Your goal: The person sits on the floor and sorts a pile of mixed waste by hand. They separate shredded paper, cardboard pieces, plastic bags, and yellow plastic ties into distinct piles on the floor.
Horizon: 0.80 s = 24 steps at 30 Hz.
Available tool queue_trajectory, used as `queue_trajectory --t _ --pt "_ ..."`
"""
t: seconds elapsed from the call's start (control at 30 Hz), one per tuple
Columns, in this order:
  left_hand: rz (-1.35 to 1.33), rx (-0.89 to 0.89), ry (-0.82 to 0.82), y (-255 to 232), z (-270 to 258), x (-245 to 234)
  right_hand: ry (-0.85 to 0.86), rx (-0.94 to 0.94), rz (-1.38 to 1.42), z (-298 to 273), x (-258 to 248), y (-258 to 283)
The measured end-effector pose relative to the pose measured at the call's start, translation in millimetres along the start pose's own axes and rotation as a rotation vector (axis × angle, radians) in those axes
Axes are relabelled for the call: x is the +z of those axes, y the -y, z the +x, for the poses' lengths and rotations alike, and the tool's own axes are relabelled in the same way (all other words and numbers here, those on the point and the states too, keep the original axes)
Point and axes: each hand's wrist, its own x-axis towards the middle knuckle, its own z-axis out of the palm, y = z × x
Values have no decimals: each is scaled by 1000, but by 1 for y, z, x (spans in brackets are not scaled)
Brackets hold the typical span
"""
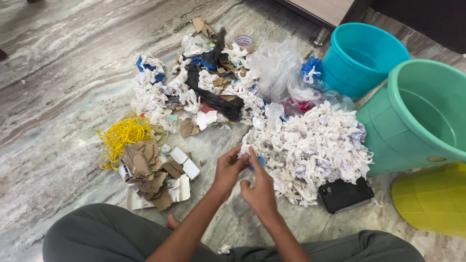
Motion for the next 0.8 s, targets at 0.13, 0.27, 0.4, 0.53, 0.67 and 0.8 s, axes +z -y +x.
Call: queue_trajectory --t 0.13,0.27,0.4,0.53,0.67,0.8 --pt "42 -50 93 -6 10 -19 -115 -130 -304 11 -19 -2" --pt "182 -153 307 -9 12 -27 -65 -385 -207 21 -36 -7" --pt "315 -122 406 -13 8 -25 61 -335 -127 19 -33 -11" --pt "298 -174 247 -23 4 -19 7 -266 -108 11 -18 -14" --pt "225 -164 187 -25 4 -14 -35 -302 -232 8 -8 -20" --pt "97 -156 243 -11 -1 -12 -82 -284 -287 7 -4 -33"
